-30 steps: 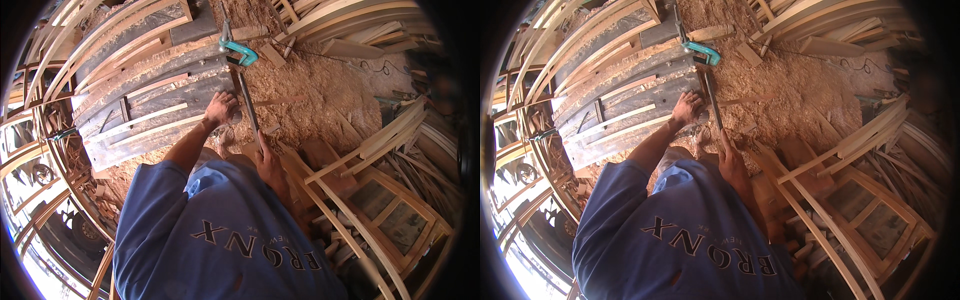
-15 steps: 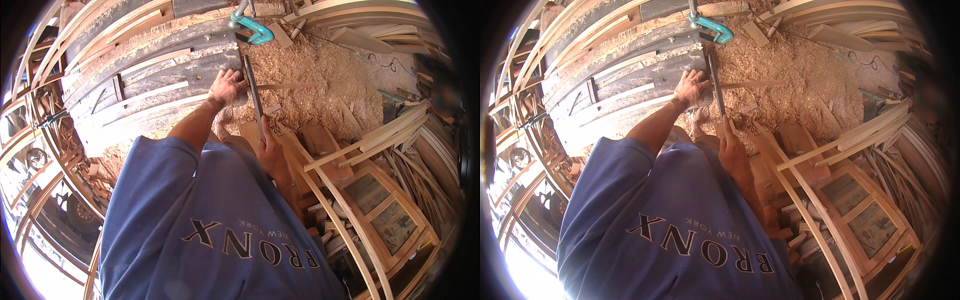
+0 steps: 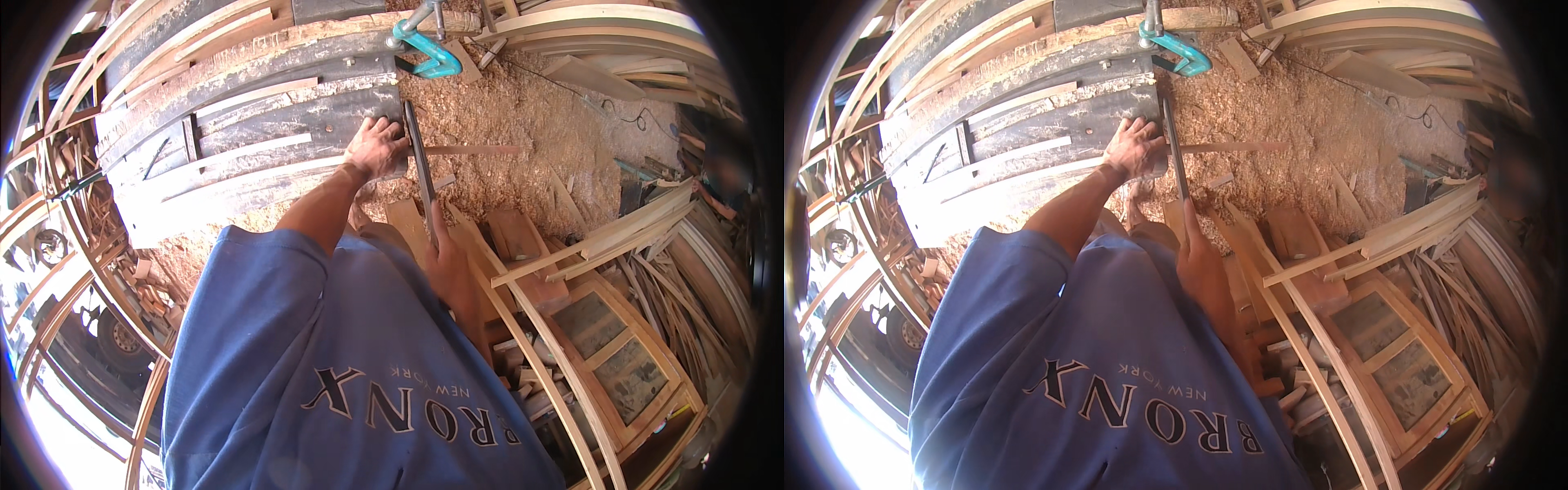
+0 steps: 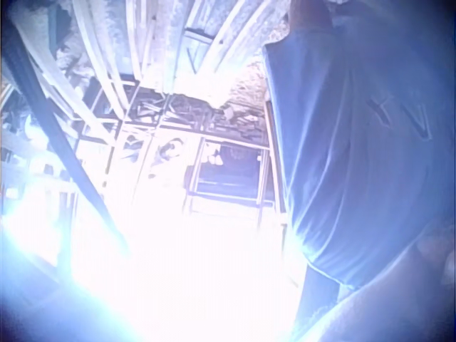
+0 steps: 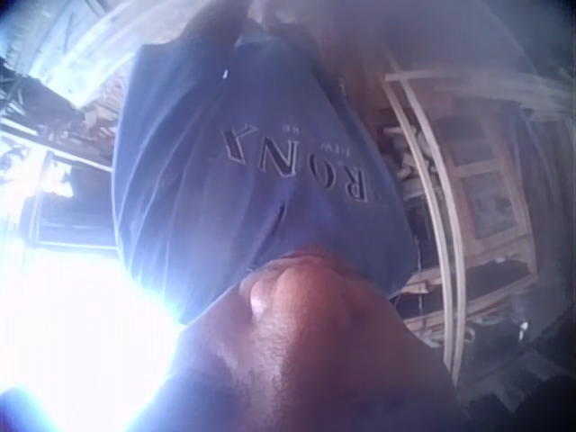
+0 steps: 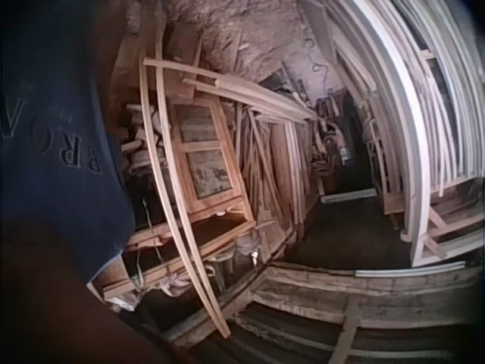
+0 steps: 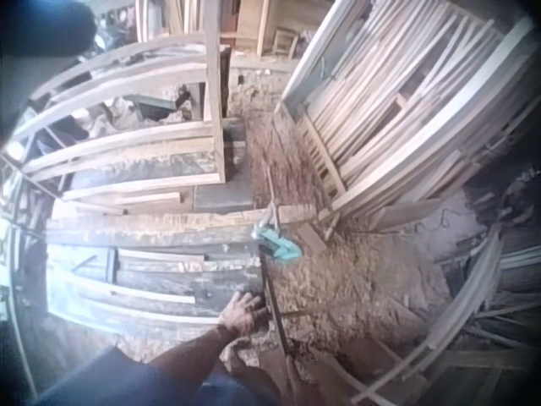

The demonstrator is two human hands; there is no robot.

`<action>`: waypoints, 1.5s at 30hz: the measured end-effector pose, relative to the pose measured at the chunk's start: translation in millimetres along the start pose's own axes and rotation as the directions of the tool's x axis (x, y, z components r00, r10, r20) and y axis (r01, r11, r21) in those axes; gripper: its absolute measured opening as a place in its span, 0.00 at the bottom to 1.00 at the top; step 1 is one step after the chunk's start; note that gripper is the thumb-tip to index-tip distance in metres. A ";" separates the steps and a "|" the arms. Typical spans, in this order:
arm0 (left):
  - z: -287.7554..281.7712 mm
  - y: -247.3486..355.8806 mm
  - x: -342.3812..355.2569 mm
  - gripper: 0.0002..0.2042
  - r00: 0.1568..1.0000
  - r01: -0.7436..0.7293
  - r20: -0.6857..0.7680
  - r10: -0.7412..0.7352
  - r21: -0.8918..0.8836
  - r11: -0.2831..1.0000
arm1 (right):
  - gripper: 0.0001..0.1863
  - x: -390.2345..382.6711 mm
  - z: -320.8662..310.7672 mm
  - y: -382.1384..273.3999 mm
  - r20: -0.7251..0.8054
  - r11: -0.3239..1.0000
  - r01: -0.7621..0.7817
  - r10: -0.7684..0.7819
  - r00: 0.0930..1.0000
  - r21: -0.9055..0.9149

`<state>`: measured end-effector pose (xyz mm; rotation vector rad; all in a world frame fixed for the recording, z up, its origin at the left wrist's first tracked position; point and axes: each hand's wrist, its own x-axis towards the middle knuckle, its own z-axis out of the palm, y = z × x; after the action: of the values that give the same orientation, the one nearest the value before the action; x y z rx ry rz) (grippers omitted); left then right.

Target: The person uses a hand saw to cut thin wooden strips on a workbench. They repeatedly measure and fit the cut pieces into a wooden frame structure, then saw additional pieces to size.

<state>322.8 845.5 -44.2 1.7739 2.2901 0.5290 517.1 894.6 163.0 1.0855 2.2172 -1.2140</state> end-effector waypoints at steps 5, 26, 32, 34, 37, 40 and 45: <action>2.2 -1.6 -0.4 0.09 1.000 -0.015 0.025 0.014 0.018 1.000 | 0.35 -17.7 3.8 3.0 0.049 0.996 -0.087 0.088 0.995 -0.022; 1.0 -3.4 -2.3 0.17 0.998 -0.055 0.035 0.053 0.063 0.996 | 0.36 -11.4 8.5 -1.6 0.012 0.995 -0.081 0.082 0.997 -0.061; 5.5 -3.0 -5.0 0.18 0.996 -0.032 0.087 0.031 0.008 0.999 | 0.36 -7.9 11.6 14.5 0.008 0.995 -0.063 0.064 0.998 -0.080; 8.6 -3.2 -6.5 0.21 0.991 -0.014 0.135 0.021 -0.050 0.999 | 0.36 27.5 24.8 29.0 -0.092 0.991 0.116 -0.122 0.988 -0.064; 10.6 -4.7 -8.0 0.21 0.996 -0.029 0.076 0.036 -0.093 0.995 | 0.36 25.7 32.9 35.8 -0.174 0.978 0.191 -0.203 0.964 -0.083; 12.2 -7.3 -6.3 0.23 0.994 -0.053 0.086 0.061 -0.088 0.995 | 0.36 -26.8 23.2 22.0 -0.053 1.000 -0.017 0.016 0.998 -0.021; 17.0 -7.1 -7.4 0.25 0.991 -0.035 0.125 0.042 -0.059 0.998 | 0.36 -12.7 11.1 0.7 -0.015 1.000 -0.022 0.022 1.000 -0.018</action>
<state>324.6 839.5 -63.0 1.7755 2.1396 0.4689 525.3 879.9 164.7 1.1122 2.2173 -1.1781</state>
